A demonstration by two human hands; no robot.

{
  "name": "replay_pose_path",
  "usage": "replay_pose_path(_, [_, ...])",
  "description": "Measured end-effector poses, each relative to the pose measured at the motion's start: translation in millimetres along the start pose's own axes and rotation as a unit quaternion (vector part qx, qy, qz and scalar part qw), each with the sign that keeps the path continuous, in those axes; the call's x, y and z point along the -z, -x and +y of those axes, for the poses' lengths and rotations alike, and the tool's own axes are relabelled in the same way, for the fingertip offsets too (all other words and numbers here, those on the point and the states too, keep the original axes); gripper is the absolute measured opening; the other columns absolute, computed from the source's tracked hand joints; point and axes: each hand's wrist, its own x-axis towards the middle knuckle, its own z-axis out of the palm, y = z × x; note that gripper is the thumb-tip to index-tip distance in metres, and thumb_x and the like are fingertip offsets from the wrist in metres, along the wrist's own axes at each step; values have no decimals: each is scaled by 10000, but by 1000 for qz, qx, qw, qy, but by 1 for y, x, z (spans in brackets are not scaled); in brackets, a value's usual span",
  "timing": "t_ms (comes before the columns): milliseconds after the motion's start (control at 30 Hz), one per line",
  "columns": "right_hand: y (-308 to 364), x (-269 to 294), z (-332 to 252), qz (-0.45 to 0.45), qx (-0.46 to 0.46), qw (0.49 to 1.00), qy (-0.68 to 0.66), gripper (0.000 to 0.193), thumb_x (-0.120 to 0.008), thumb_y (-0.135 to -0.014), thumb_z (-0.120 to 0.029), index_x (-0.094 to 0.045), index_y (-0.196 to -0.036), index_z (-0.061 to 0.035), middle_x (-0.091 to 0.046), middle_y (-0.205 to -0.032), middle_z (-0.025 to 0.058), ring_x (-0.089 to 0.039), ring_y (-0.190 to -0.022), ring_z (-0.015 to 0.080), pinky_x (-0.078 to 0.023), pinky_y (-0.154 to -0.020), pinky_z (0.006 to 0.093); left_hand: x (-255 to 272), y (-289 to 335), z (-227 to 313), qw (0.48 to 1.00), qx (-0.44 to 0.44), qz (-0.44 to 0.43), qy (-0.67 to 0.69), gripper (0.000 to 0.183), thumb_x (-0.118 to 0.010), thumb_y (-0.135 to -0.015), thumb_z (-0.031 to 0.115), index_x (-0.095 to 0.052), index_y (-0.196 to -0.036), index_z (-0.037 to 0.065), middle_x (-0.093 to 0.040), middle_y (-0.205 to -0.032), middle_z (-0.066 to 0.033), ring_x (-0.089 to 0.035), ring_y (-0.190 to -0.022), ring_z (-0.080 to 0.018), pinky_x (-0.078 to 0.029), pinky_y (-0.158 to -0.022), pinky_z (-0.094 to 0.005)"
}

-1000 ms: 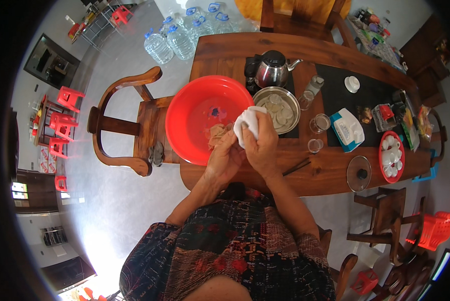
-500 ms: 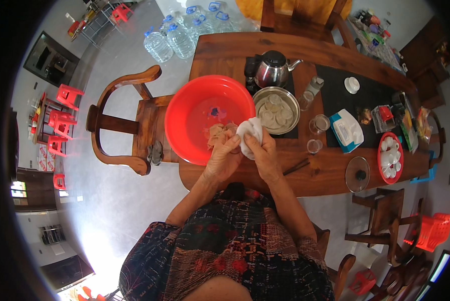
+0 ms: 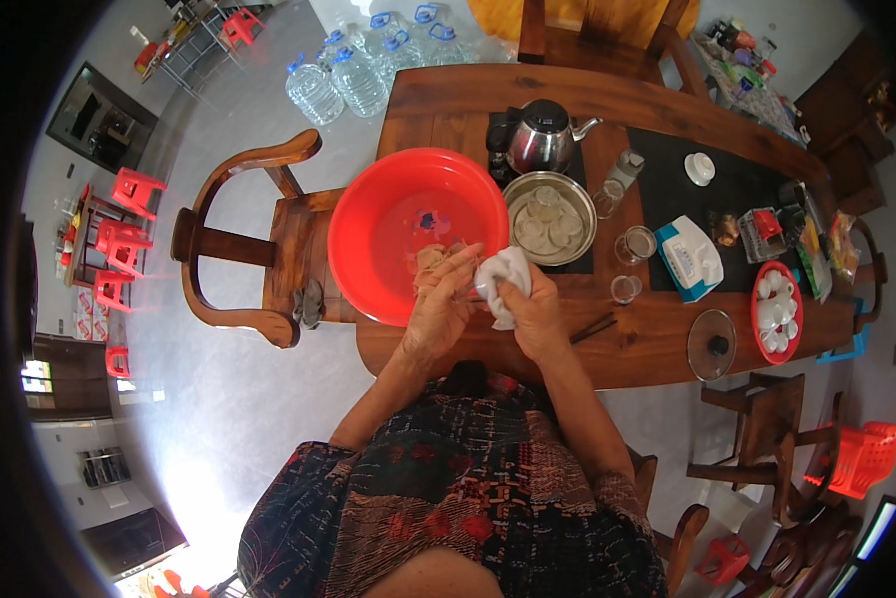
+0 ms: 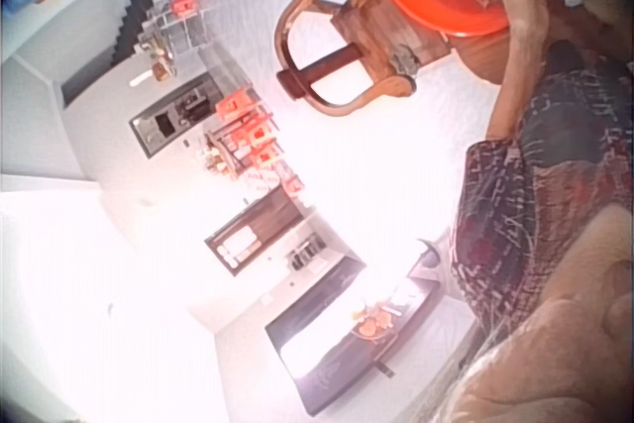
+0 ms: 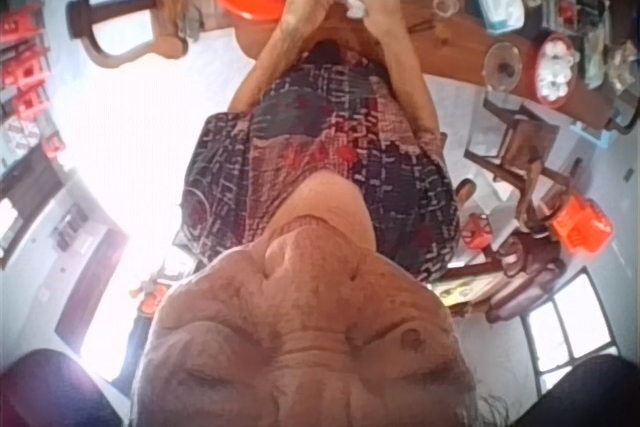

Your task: The person dries small glass cups and a metal lid using a white cloth. They pick up each item from a red basin, wipe it thoroughly, and place it into a metal tray on the table. The person also handles a pair of chopsticks during the process.

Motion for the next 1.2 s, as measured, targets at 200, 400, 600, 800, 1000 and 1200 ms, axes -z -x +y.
replay_pose_path(200, [-5, 3, -11, -33, -10, 973, 227, 380, -687, -802, -114, -517, -1127, -15, -601, -978, 38, -570, -883, 103, -491, -737, 253, -7, 9, -5, 988, -3, 73, -137, 197, -484, -970, 276, -516, -1036, 93, -573, -957, -13, -530, -846, -73, -458, -679, -222])
replay_pose_path(400, [-7, 6, 3, -38, 198, 851, 484, 343, -720, -751, -117, -532, -1025, -30, -585, -892, 110, -603, -748, 208, -488, -640, 296, -8, 10, -5, 971, -3, 96, -220, 271, -430, -984, 348, -527, -975, 95, -566, -907, 6, -479, -710, -44, -391, -570, -189])
replay_pose_path(600, [-16, 1, -16, -42, 506, 594, 624, 276, -695, -705, -98, -574, -944, -30, -459, -711, 99, -544, -612, 259, -453, -523, 345, -23, 10, 21, 955, 94, 89, -268, 333, -407, -990, 341, -539, -943, 40, -519, -796, -4, -456, -697, -71, -381, -562, -232])
replay_pose_path(800, [-19, -8, -17, -32, 268, 836, 478, 258, -665, -802, -111, -562, -1027, -35, -554, -777, 84, -602, -676, 229, -475, -527, 319, -18, -2, 15, 898, -116, 63, -420, 215, -481, -965, 227, -513, -945, 16, -494, -815, -26, -458, -735, -111, -397, -652, -253])
replay_pose_path(1000, [-1, -16, -11, -59, -278, 947, -148, 227, -561, -924, -257, -558, -1046, -65, -590, -779, 35, -583, -581, 128, -451, -426, 224, -28, 1, 24, 786, -349, -4, -511, 170, -493, -945, 180, -509, -962, 11, -493, -819, -51, -460, -761, -130, -408, -700, -285])
replay_pose_path(1200, [6, -4, 0, -98, -70, 986, 111, 246, -595, -896, -236, -552, -1076, -74, -611, -771, 78, -610, -619, 173, -497, -517, 299, -22, 1, 29, 853, -232, -36, -465, 209, -465, -952, 201, -523, -928, 2, -510, -765, -86, -495, -712, -200, -420, -690, -298])
